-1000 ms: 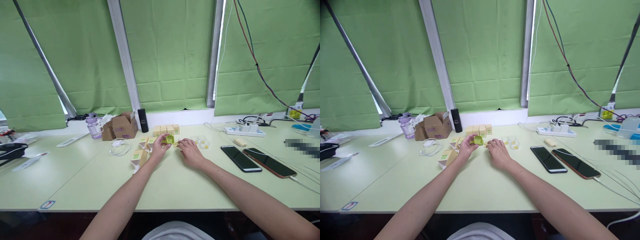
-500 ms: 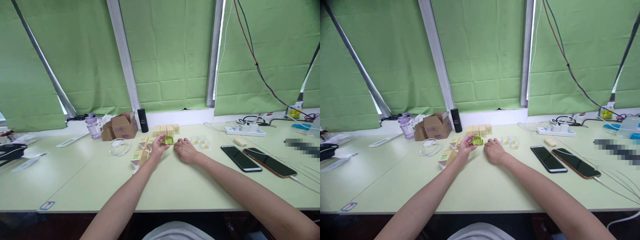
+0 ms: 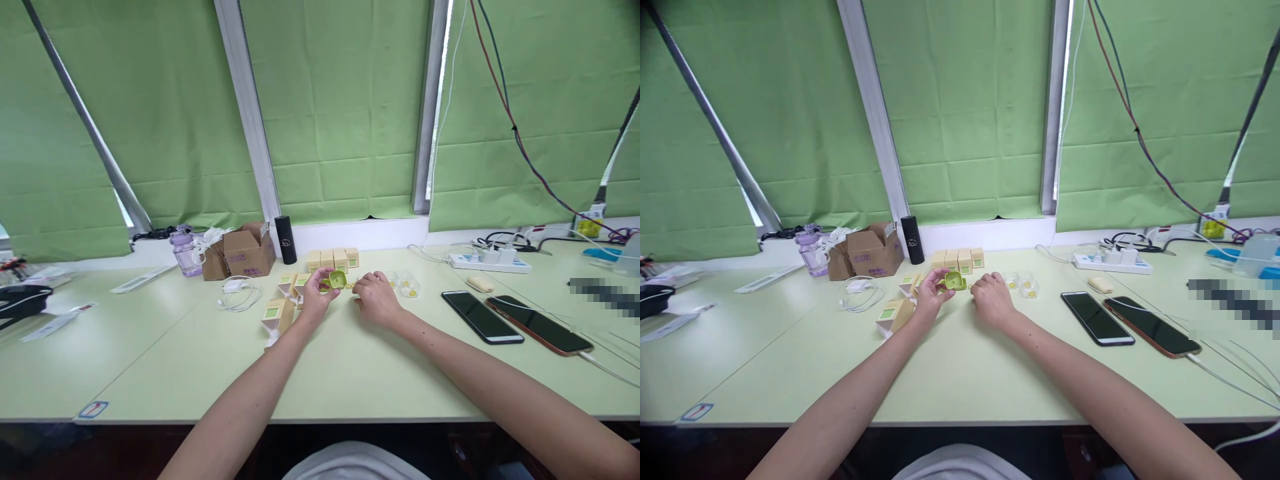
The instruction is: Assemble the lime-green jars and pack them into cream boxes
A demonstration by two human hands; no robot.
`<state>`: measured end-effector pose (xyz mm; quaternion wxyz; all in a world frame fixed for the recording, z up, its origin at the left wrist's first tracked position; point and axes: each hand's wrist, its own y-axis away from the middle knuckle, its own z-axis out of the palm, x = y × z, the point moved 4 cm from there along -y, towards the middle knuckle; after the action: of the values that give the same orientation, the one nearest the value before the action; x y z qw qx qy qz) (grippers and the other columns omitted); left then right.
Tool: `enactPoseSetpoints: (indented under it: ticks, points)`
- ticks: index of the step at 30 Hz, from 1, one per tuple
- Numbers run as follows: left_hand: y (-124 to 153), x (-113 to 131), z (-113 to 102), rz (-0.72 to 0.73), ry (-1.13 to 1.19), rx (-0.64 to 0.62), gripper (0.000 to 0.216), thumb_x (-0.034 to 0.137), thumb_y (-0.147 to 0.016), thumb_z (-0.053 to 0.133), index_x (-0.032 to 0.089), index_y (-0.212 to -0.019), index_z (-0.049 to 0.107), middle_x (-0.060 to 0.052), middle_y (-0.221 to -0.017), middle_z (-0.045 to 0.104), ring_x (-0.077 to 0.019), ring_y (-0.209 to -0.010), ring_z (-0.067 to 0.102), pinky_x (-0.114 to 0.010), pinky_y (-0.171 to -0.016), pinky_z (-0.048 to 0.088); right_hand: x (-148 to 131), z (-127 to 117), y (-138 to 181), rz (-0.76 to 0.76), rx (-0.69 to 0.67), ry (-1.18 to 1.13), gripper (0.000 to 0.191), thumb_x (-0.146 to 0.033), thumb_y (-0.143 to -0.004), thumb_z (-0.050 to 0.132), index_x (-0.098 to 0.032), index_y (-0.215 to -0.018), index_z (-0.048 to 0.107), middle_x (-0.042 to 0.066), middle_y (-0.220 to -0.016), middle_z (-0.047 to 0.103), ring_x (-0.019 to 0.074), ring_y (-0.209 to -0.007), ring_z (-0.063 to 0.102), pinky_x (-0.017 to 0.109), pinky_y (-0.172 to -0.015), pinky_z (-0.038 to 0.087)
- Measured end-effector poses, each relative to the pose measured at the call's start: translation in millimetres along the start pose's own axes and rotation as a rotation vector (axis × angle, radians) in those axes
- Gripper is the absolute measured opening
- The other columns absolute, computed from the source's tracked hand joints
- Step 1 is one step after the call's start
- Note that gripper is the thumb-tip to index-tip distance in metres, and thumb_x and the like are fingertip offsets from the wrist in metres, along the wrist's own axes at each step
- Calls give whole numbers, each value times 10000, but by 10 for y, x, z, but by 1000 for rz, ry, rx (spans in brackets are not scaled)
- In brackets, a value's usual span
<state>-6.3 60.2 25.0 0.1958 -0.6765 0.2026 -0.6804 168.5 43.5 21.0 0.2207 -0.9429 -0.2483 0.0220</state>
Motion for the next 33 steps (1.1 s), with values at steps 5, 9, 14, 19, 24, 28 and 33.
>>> enactPoseSetpoints:
  ticks: [5,9,14,19,24,28,33]
  points:
    - [5,-5,-13,28,-82,6,468,123,-639,782,212,-1087,681,-61,-1141,739,-239,-1086,663,-326,-842,478,-69,-119,158,48,54,-142,190,-62,-853,608,-191,-900,739,101,-950,787,253,-959,662,405,-928,344]
    - [18,9,-8,42,-136,9,460,98,-654,768,222,-1090,690,-59,-1155,746,-247,-1101,671,-342,-859,480,-79,-161,238,116,160,-536,199,-118,-874,598,-231,-974,728,52,-937,779,229,-888,676,377,-858,427]
    - [36,32,18,51,-191,-8,457,73,-663,766,220,-1089,700,-66,-1154,743,-259,-1110,672,-355,-868,488,78,-42,198,250,231,-1212,172,-330,-817,704,-239,-938,786,44,-889,775,221,-827,672,358,-757,487]
    - [61,52,51,58,-229,-23,467,50,-665,759,223,-1096,708,-66,-1169,734,-260,-1119,664,-362,-884,477,239,45,199,418,247,-1528,340,-457,-672,868,-206,-895,816,47,-801,747,169,-706,584,305,-629,424]
    - [90,56,88,74,-255,-49,474,33,-672,750,228,-1102,716,-68,-1168,727,-265,-1127,654,-380,-908,475,271,30,255,468,211,-1696,427,-541,-673,898,-200,-915,808,64,-861,737,150,-733,566,263,-590,400]
    - [100,44,99,79,-268,-58,487,32,-671,758,235,-1112,722,-71,-1172,718,-267,-1119,647,-387,-919,474,265,64,272,521,178,-1774,447,-587,-676,900,-193,-840,767,56,-845,706,135,-718,546,239,-572,401]
    - [99,35,99,80,-270,-71,492,39,-667,760,238,-1115,728,-72,-1179,710,-270,-1126,639,-391,-920,475,257,123,274,586,176,-1782,512,-638,-643,908,-191,-727,673,27,-739,641,117,-637,500,227,-520,366]
